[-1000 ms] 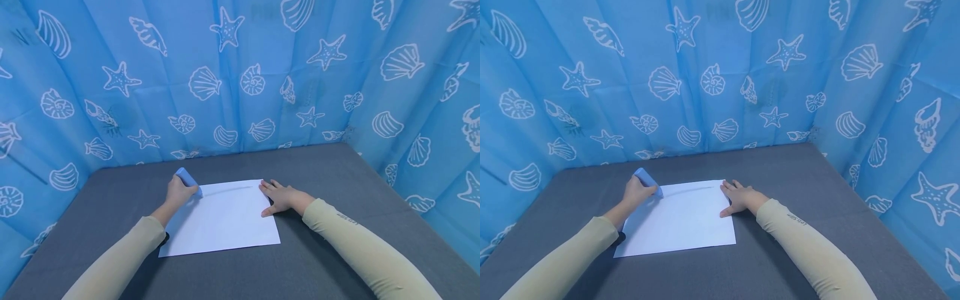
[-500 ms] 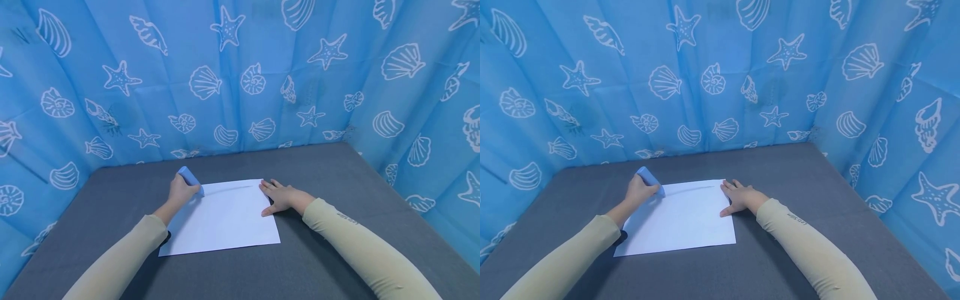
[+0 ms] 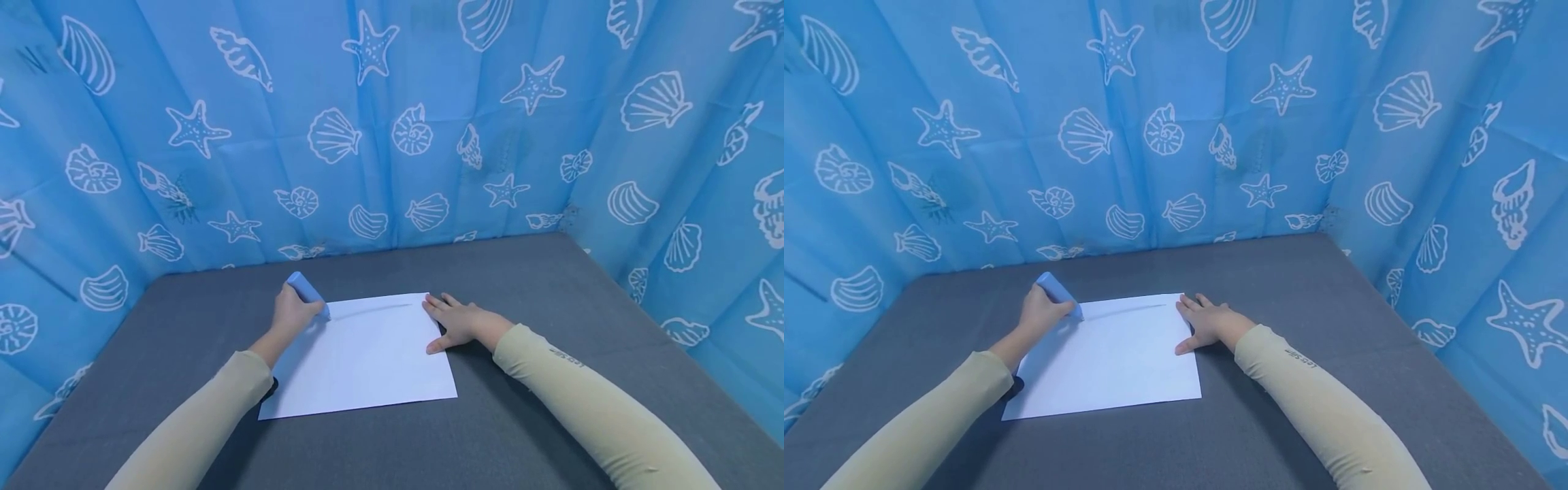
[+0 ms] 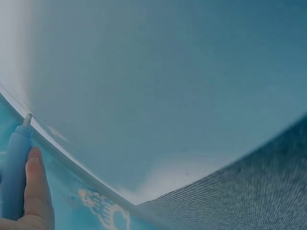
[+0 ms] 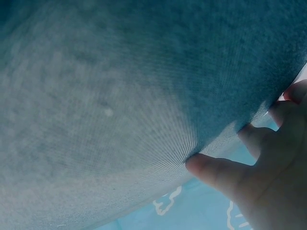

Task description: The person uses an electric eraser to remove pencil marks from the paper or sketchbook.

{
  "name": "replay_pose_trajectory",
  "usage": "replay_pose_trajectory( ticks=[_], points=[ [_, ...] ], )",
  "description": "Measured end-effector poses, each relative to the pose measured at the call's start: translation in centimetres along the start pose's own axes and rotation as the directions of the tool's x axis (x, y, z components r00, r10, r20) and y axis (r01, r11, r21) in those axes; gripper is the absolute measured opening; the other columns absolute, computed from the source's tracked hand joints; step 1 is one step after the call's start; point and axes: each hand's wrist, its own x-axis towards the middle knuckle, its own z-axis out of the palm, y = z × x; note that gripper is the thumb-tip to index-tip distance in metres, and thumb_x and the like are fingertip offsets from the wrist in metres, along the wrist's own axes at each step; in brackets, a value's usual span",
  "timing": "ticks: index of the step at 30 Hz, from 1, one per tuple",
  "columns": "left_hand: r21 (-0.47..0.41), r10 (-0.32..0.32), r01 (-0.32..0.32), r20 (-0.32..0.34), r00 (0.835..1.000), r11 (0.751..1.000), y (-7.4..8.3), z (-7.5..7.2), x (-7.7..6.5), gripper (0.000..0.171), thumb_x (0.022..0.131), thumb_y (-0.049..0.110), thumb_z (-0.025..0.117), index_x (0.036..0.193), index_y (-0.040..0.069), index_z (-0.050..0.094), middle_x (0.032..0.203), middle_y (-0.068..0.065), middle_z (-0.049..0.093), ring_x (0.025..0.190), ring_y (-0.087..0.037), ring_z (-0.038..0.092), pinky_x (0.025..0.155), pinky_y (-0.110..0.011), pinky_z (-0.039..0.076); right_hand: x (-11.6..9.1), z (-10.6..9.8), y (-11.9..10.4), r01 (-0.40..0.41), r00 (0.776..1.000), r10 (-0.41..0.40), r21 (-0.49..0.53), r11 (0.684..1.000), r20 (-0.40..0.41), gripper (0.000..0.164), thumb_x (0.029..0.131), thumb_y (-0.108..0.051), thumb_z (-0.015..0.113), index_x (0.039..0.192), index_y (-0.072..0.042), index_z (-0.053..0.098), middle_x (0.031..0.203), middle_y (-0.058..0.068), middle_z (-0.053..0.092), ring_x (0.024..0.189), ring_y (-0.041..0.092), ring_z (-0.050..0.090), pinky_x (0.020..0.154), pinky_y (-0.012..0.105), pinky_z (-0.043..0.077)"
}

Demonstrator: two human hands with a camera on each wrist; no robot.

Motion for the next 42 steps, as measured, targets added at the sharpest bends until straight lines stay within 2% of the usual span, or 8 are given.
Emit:
replay_pose_trajectory(
  ticks=[6, 9, 14, 19, 29, 34, 38, 42],
  points=[
    [0.038, 0.026, -0.026, -0.004, 1.0, 0.999, 0.07, 0.12, -0.12, 0.063, 0.087, 0.013, 0.066, 0.133, -0.015, 0.033, 0.121, -0.033, 0.051, 0.112, -0.044, 0.054, 0.092, -0.051, 0.048, 0.04, -0.11, 0.0, 0.001, 1.0, -0.001, 0.01, 1.0, 0.008, 0.104, 0.083, -0.063, 0.062, 0.156, -0.009, 0.012, 0.163, 0.01, 0.005, 0.147, 0.037, 0.001, 0.108, 0.069, 0.016],
    [0.018, 0.028, -0.027, -0.015, 0.999, 0.999, 0.01, 0.23, -0.08, 0.063, 0.087, 0.011, 0.067, 0.133, -0.014, 0.033, 0.121, -0.032, 0.051, 0.112, -0.043, 0.054, 0.093, -0.05, 0.048, 0.04, -0.08, -0.06, 0.007, 1.0, -0.007, 0.011, 1.0, 0.008, 0.104, 0.083, -0.064, 0.062, 0.156, -0.009, 0.012, 0.163, 0.01, 0.005, 0.147, 0.037, 0.001, 0.108, 0.069, 0.016],
    [0.006, 0.022, -0.022, 0.018, 1.0, 1.0, 0.03, 0.44, -0.02, 0.068, 0.087, 0.012, 0.067, 0.137, -0.015, 0.03, 0.125, -0.034, 0.05, 0.116, -0.044, 0.052, 0.096, -0.051, 0.047, 0.13, 0.01, -0.01, 0.004, 1.0, -0.005, 0.013, 1.0, 0.005, 0.105, 0.082, -0.064, 0.062, 0.156, -0.01, 0.012, 0.163, 0.009, 0.005, 0.147, 0.036, 0.001, 0.108, 0.069, 0.016],
    [-0.008, 0.016, -0.016, -0.008, 1.0, 1.0, 0.05, 0.38, 0.08, 0.067, 0.086, 0.01, 0.067, 0.136, -0.013, 0.03, 0.126, -0.033, 0.049, 0.117, -0.044, 0.052, 0.097, -0.052, 0.046, 0.08, 0.0, -0.01, 0.002, 1.0, -0.002, 0.017, 1.0, 0.007, 0.105, 0.082, -0.064, 0.062, 0.156, -0.01, 0.011, 0.163, 0.009, 0.004, 0.147, 0.036, 0.001, 0.108, 0.069, 0.016],
    [0.002, 0.018, -0.017, -0.025, 1.0, 1.0, 0.11, 0.4, 0.13, 0.065, 0.086, 0.01, 0.067, 0.135, -0.014, 0.032, 0.123, -0.033, 0.051, 0.114, -0.044, 0.053, 0.095, -0.051, 0.047, 0.02, -0.07, -0.07, -0.001, 1.0, 0.001, 0.016, 1.0, 0.007, 0.105, 0.082, -0.064, 0.062, 0.156, -0.009, 0.012, 0.163, 0.009, 0.004, 0.147, 0.036, 0.001, 0.108, 0.069, 0.016],
    [0.01, 0.012, -0.012, 0.009, 1.0, 1.0, 0.14, 0.49, 0.21, 0.068, 0.087, 0.012, 0.066, 0.138, -0.014, 0.029, 0.127, -0.033, 0.049, 0.117, -0.044, 0.052, 0.097, -0.052, 0.046, 0.03, -0.11, -0.08, -0.007, 1.0, 0.007, 0.018, 1.0, 0.001, 0.105, 0.082, -0.064, 0.063, 0.156, -0.009, 0.012, 0.163, 0.009, 0.005, 0.147, 0.036, 0.001, 0.108, 0.069, 0.016],
    [-0.002, 0.015, -0.015, -0.02, 1.0, 1.0, 0.19, 0.5, 0.32, 0.068, 0.087, 0.011, 0.066, 0.138, -0.014, 0.029, 0.126, -0.032, 0.05, 0.116, -0.044, 0.052, 0.097, -0.052, 0.046, -0.01, -0.19, -0.04, -0.007, 1.0, 0.007, 0.015, 1.0, 0.002, 0.105, 0.082, -0.064, 0.062, 0.156, -0.009, 0.012, 0.163, 0.009, 0.005, 0.147, 0.037, 0.001, 0.108, 0.069, 0.016],
    [0.003, 0.004, -0.004, -0.004, 1.0, 1.0, 0.25, 0.54, 0.25, 0.067, 0.087, 0.011, 0.066, 0.138, -0.013, 0.029, 0.127, -0.033, 0.049, 0.118, -0.044, 0.051, 0.098, -0.052, 0.045, -0.04, -0.17, -0.01, -0.007, 1.0, 0.007, 0.017, 1.0, 0.006, 0.105, 0.082, -0.064, 0.062, 0.156, -0.009, 0.011, 0.163, 0.009, 0.005, 0.147, 0.037, 0.001, 0.108, 0.069, 0.016]
  ],
)
